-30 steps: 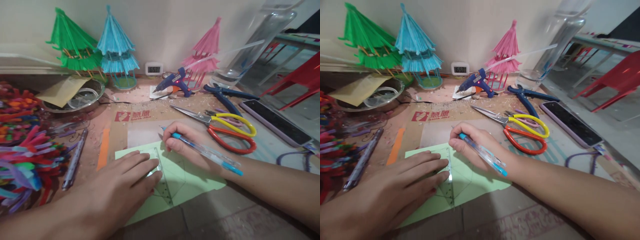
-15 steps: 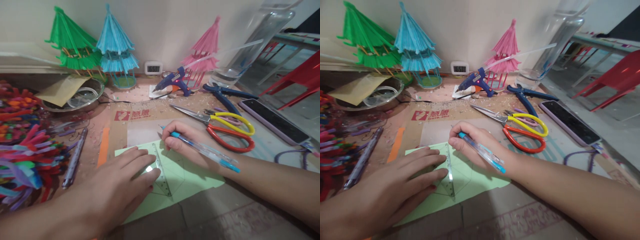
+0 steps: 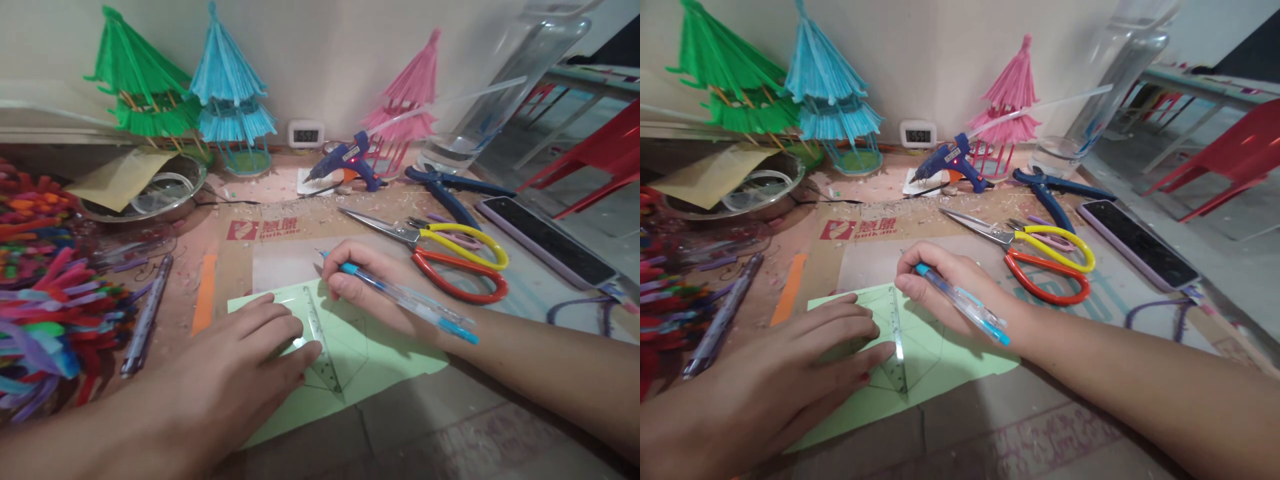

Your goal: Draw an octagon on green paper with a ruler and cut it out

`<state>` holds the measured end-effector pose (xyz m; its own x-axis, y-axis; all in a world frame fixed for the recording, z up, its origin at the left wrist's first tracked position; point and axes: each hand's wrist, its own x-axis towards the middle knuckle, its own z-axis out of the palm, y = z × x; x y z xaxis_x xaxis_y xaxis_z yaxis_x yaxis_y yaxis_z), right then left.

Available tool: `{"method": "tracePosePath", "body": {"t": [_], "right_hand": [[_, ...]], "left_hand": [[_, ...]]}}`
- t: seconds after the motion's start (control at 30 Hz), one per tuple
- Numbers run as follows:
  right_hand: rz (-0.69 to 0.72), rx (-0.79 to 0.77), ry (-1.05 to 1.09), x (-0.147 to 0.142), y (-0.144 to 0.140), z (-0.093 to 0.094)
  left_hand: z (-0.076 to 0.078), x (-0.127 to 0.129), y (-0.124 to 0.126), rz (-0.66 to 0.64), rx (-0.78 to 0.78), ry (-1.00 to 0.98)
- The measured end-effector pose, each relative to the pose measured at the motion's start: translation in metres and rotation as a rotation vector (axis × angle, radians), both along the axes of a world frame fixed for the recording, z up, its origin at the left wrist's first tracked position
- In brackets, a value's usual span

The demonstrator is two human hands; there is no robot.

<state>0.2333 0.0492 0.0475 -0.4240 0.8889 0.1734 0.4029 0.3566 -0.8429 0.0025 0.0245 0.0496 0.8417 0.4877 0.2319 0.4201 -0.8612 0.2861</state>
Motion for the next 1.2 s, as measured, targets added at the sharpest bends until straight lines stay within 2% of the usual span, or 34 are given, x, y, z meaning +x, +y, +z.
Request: {"method": "tracePosePath", "body": {"t": [0.3,0.57,0.73,0.8,0.97,1.2], "right_hand": [[-0.003,-0.013,-0.009,0.0002,0.0016,0.0004],[-0.007,-0.011,0.004,0.0008,0.0008,-0.0006],[-0.010,-0.018,-0.014,0.0008,0.0006,0.0011],[-0.008,-0.020,-0.014,0.0004,0.0008,0.0007],[-0.014,-0.016,-0.021,0.0006,0.0005,-0.0005],[-0.007,-0.020,-0.020,0.0017,0.0004,0.0002]], "left_hand": [[-0.0023,-0.0048,0.0010,-0.014,0.004,-0.010],[-0.0068,-0.0059,-0.0047,0.134,-0.080,-0.031],[-0.0069,-0.0062,-0.0049,0.162,-0.084,-0.007],[-0.0047,-0.0058,-0.0035,0.146,-0.082,0.007],[-0.0013,-0.0030,0.0003,0.001,-0.008,0.017],[-0.0033,-0.0013,-0.0001,0.001,-0.004,0.044]]}}
